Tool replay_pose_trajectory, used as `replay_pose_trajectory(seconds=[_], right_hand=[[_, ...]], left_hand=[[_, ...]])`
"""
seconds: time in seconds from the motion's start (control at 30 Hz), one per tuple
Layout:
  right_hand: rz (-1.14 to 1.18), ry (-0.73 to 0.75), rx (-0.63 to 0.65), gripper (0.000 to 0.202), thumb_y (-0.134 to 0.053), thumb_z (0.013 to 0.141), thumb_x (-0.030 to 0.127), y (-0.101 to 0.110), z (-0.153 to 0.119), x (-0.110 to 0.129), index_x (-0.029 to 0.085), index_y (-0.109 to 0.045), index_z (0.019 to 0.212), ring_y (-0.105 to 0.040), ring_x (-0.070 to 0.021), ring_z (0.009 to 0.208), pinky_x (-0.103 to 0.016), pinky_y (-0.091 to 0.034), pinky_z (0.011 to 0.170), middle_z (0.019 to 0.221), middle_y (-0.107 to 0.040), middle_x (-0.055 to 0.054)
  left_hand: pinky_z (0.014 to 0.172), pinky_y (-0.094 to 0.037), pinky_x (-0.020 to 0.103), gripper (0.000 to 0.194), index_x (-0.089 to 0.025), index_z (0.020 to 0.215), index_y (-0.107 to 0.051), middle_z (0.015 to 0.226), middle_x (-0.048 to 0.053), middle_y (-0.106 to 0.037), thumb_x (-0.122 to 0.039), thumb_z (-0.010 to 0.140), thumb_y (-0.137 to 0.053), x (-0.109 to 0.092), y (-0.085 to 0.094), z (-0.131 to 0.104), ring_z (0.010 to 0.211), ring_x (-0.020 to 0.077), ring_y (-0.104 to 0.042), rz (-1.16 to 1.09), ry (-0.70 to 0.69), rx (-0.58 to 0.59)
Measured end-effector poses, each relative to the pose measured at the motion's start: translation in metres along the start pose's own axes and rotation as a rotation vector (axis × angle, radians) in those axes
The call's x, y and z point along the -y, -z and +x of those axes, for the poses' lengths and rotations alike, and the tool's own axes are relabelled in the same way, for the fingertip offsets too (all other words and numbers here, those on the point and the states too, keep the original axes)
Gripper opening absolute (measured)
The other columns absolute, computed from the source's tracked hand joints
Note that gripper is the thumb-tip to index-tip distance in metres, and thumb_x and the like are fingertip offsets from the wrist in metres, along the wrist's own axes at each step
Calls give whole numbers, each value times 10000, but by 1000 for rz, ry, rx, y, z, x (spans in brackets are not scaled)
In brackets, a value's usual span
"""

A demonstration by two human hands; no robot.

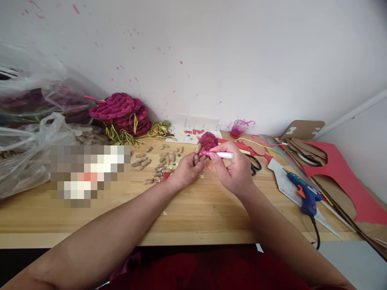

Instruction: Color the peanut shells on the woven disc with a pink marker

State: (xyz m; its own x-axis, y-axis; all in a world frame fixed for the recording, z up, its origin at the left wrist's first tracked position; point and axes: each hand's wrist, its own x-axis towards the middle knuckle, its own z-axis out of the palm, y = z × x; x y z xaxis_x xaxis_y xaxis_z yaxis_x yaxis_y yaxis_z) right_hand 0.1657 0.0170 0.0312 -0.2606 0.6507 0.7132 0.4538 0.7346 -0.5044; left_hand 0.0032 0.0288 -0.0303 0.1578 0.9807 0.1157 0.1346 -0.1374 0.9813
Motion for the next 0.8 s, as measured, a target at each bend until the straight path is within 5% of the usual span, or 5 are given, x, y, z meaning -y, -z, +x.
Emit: replay_pose_trajectory(seconds=[0.8], right_hand=[[-46,43,29,55,-649,974,224,4,0,4,234,-636,921,-700,-177,779,-331,-551,741,829,-723,-12]], left_hand=[[603,-322,263,267,-233,684,-397,638,-68,-355,-334,849,-580,-5,0,-1,627,116,-329,52,-24,-33]])
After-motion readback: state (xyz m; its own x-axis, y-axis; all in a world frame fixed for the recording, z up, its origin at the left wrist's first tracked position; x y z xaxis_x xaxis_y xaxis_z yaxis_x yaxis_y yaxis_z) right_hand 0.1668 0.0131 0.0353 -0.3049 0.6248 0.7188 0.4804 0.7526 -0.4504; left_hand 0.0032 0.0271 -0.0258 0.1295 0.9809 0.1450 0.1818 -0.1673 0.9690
